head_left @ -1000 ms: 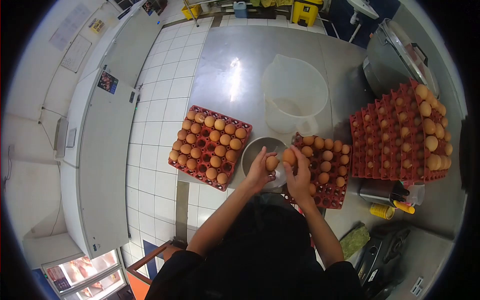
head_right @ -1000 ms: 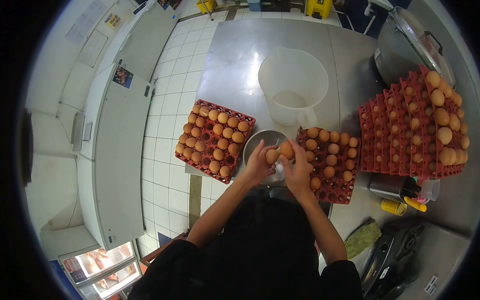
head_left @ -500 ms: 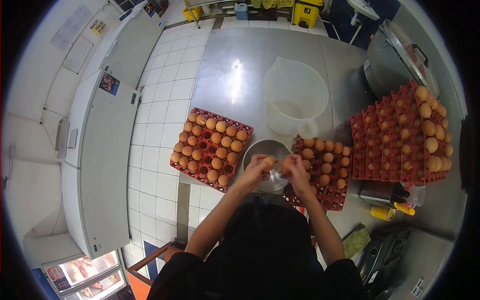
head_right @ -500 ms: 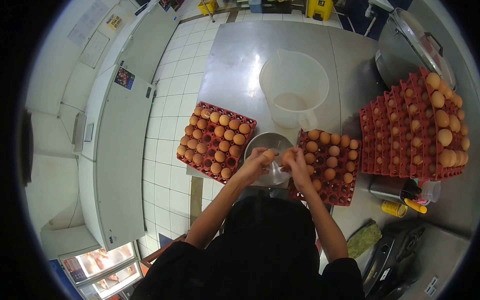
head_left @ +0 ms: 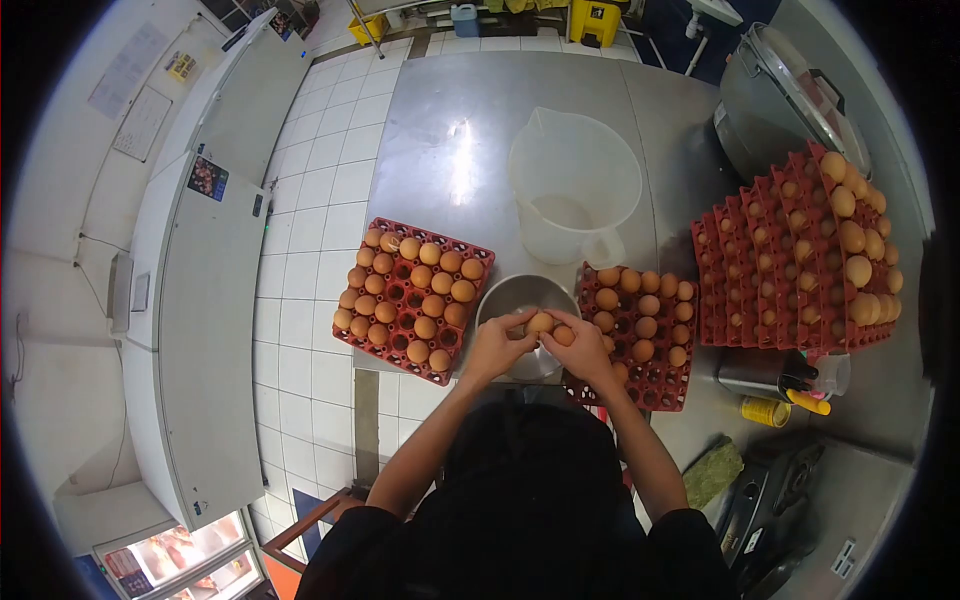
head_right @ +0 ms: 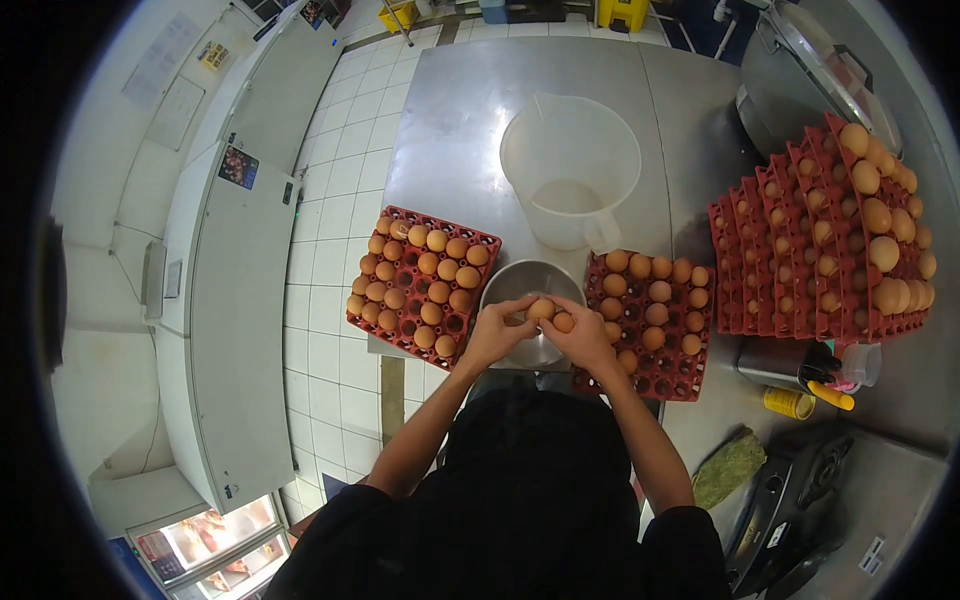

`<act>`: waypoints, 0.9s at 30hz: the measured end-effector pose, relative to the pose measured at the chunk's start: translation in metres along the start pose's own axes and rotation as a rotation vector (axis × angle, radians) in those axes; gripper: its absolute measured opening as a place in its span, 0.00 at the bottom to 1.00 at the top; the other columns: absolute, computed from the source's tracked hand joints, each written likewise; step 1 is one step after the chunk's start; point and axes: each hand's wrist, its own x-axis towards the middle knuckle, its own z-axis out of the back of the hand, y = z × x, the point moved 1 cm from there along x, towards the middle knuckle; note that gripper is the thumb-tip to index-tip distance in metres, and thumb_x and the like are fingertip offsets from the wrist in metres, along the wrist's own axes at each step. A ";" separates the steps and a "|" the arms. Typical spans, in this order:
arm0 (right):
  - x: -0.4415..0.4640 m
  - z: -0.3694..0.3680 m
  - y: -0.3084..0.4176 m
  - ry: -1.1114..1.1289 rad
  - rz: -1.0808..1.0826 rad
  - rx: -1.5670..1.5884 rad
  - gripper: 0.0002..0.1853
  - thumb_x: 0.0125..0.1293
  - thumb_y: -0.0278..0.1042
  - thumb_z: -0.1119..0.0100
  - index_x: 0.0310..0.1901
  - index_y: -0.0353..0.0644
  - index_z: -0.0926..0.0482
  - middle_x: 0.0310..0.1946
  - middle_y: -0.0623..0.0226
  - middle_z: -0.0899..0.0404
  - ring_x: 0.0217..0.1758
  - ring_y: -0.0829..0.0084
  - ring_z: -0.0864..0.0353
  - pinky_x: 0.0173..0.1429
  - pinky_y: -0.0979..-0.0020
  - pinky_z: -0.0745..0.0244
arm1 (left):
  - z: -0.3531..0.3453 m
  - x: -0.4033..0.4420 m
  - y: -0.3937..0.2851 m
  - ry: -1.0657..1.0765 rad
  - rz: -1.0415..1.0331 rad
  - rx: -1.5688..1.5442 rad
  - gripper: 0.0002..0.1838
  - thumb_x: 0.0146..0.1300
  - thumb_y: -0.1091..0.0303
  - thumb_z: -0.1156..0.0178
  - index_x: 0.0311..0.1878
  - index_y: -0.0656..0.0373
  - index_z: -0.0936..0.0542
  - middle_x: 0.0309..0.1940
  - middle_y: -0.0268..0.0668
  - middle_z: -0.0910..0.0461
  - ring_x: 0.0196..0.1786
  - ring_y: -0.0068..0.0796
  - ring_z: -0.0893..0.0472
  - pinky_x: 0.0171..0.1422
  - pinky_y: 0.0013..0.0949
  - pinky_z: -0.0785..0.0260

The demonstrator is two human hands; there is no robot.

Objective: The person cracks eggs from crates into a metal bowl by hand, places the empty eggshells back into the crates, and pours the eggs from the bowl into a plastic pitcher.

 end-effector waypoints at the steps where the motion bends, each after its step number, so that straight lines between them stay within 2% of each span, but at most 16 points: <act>1: 0.000 0.000 0.002 -0.002 -0.014 -0.056 0.26 0.65 0.38 0.25 0.63 0.35 0.15 0.51 0.51 0.09 0.53 0.67 0.08 0.59 0.66 0.15 | -0.003 0.000 0.004 0.002 0.000 -0.003 0.28 0.69 0.73 0.30 0.72 0.67 0.20 0.54 0.46 0.11 0.44 0.28 0.08 0.52 0.30 0.17; 3: 0.001 -0.001 0.003 -0.003 -0.029 -0.112 0.27 0.64 0.36 0.24 0.62 0.32 0.15 0.50 0.51 0.09 0.51 0.68 0.08 0.59 0.67 0.15 | -0.006 -0.001 0.006 -0.099 -0.144 0.062 0.28 0.65 0.66 0.26 0.67 0.62 0.15 0.49 0.50 0.10 0.45 0.32 0.07 0.51 0.34 0.16; 7: 0.005 -0.001 0.000 0.011 -0.031 -0.157 0.28 0.61 0.40 0.24 0.60 0.33 0.14 0.47 0.50 0.08 0.49 0.64 0.07 0.58 0.67 0.14 | -0.002 -0.001 0.002 -0.089 -0.143 0.102 0.28 0.64 0.66 0.26 0.67 0.61 0.15 0.48 0.51 0.10 0.45 0.32 0.07 0.50 0.34 0.16; 9: 0.007 0.001 -0.002 0.028 -0.058 -0.145 0.28 0.61 0.40 0.24 0.60 0.33 0.14 0.47 0.50 0.08 0.49 0.64 0.07 0.57 0.66 0.14 | 0.000 0.001 0.004 -0.025 -0.096 0.033 0.28 0.64 0.67 0.27 0.67 0.63 0.15 0.49 0.49 0.10 0.46 0.31 0.07 0.51 0.33 0.16; 10: 0.008 0.003 -0.003 0.036 -0.039 -0.155 0.27 0.61 0.40 0.24 0.59 0.35 0.14 0.46 0.50 0.09 0.49 0.61 0.07 0.57 0.65 0.14 | 0.002 0.002 0.004 -0.026 -0.095 0.031 0.28 0.64 0.67 0.27 0.67 0.63 0.15 0.49 0.49 0.10 0.46 0.31 0.07 0.51 0.33 0.16; 12: 0.010 0.007 0.003 0.046 -0.020 -0.165 0.26 0.61 0.41 0.25 0.59 0.36 0.13 0.45 0.49 0.09 0.49 0.58 0.07 0.57 0.63 0.14 | 0.006 0.002 0.002 0.069 -0.075 -0.030 0.26 0.69 0.73 0.30 0.70 0.64 0.17 0.53 0.42 0.11 0.47 0.27 0.09 0.54 0.30 0.17; 15: 0.010 0.015 0.009 0.117 -0.003 -0.237 0.27 0.61 0.39 0.26 0.61 0.38 0.15 0.47 0.50 0.09 0.51 0.55 0.08 0.56 0.62 0.14 | 0.016 0.007 -0.002 0.157 -0.036 -0.177 0.25 0.70 0.75 0.32 0.70 0.64 0.17 0.54 0.42 0.12 0.48 0.27 0.09 0.56 0.31 0.16; 17: 0.013 0.014 -0.002 0.130 0.189 -0.262 0.29 0.60 0.35 0.26 0.65 0.44 0.18 0.50 0.53 0.11 0.53 0.52 0.10 0.55 0.58 0.13 | 0.021 0.009 -0.005 0.172 -0.058 -0.137 0.25 0.70 0.76 0.33 0.70 0.65 0.18 0.55 0.42 0.12 0.49 0.27 0.09 0.58 0.31 0.16; 18: 0.014 0.014 -0.002 0.129 0.188 -0.261 0.29 0.60 0.35 0.26 0.65 0.44 0.18 0.50 0.53 0.11 0.53 0.52 0.10 0.55 0.58 0.13 | 0.023 0.011 -0.005 0.188 -0.083 -0.097 0.25 0.71 0.77 0.34 0.70 0.65 0.18 0.56 0.42 0.13 0.51 0.28 0.09 0.60 0.31 0.16; 20: 0.014 0.015 0.000 0.108 0.350 -0.477 0.32 0.59 0.32 0.27 0.68 0.51 0.21 0.50 0.56 0.15 0.53 0.51 0.12 0.52 0.55 0.13 | 0.026 0.014 -0.005 0.168 -0.152 -0.022 0.25 0.72 0.77 0.34 0.71 0.66 0.19 0.58 0.42 0.13 0.52 0.29 0.09 0.60 0.30 0.16; 21: 0.014 0.016 0.002 0.107 0.349 -0.478 0.32 0.59 0.32 0.27 0.68 0.51 0.21 0.50 0.56 0.15 0.53 0.51 0.12 0.52 0.55 0.13 | 0.027 0.015 -0.005 0.145 -0.222 0.052 0.25 0.72 0.77 0.34 0.71 0.66 0.19 0.59 0.42 0.14 0.53 0.30 0.09 0.61 0.30 0.17; 23: 0.014 0.016 0.006 0.127 0.411 -0.596 0.32 0.60 0.29 0.27 0.68 0.57 0.22 0.47 0.59 0.19 0.49 0.54 0.11 0.49 0.54 0.13 | 0.027 0.016 -0.003 0.139 -0.191 0.021 0.24 0.73 0.77 0.35 0.71 0.67 0.20 0.60 0.42 0.14 0.53 0.30 0.09 0.61 0.30 0.17; 27: 0.014 0.015 0.008 0.134 0.417 -0.704 0.32 0.58 0.27 0.27 0.67 0.52 0.20 0.46 0.60 0.18 0.51 0.56 0.12 0.53 0.58 0.15 | 0.029 0.015 0.001 0.115 -0.119 -0.081 0.24 0.73 0.77 0.35 0.71 0.68 0.20 0.62 0.43 0.15 0.53 0.31 0.09 0.60 0.30 0.16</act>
